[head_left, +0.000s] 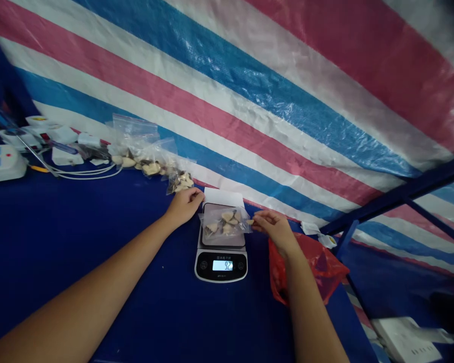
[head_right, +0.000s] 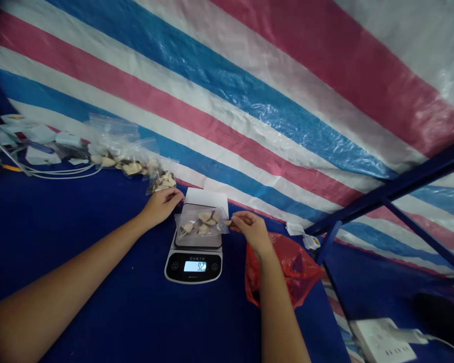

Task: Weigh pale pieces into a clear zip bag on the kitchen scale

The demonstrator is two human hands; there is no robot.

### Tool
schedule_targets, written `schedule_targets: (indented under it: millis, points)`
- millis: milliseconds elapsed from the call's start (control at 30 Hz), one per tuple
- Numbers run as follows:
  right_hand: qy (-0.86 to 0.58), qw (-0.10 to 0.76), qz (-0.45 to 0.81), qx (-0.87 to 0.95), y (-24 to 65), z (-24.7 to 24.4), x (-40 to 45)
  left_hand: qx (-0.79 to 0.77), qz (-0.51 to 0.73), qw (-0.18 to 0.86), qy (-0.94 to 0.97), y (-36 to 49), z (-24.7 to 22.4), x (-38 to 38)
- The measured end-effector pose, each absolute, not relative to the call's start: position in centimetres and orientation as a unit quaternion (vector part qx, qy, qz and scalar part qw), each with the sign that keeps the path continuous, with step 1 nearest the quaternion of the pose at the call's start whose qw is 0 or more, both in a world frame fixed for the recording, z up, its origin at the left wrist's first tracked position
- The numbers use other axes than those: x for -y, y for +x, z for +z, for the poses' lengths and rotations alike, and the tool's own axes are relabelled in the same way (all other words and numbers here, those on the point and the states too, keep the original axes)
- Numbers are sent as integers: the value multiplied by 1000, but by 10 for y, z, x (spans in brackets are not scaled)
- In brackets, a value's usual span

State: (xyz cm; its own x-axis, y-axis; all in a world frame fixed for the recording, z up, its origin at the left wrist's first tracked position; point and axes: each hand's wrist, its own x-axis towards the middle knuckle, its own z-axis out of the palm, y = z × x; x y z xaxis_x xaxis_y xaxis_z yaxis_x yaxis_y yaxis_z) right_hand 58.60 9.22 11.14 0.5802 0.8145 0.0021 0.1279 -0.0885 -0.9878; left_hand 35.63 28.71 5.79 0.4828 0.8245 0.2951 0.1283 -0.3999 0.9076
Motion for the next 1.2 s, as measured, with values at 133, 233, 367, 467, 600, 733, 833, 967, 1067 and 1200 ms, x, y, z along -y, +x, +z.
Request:
schedule_targets:
  millis: [133,233,367,467,600,733,833,967,1067,1200]
  points:
    - [-681,615,281,282,597,110,-79,-327,390,444,737,358,59,-287]
    - [-684,627,258,268,602,101,-76,-325,426,419,733,358,63,-284]
    - [-709,643,182,227,596,86,-84,-364,518,339,696,354,70,-278]
    - [-728,644,144,186,588,79,-91,-385,535,296,692,352,72,-275]
    - [-727,629,179,209,582,72,-95,-376,498,300,721,354,69,-277]
    - [-728,611,207,232,583,66,-95,-371,458,322,741,355,65,-283]
    - [-729,602,215,244,585,62,-96,-379,452,322,740,356,62,-286]
    - [-733,591,221,256,587,62,-97,-361,445,383,725,359,57,-289]
    - [-735,583,225,264,588,62,-97,-314,454,430,714,361,54,-290]
    - [-735,577,226,276,589,62,-97,-301,445,420,732,361,51,-291]
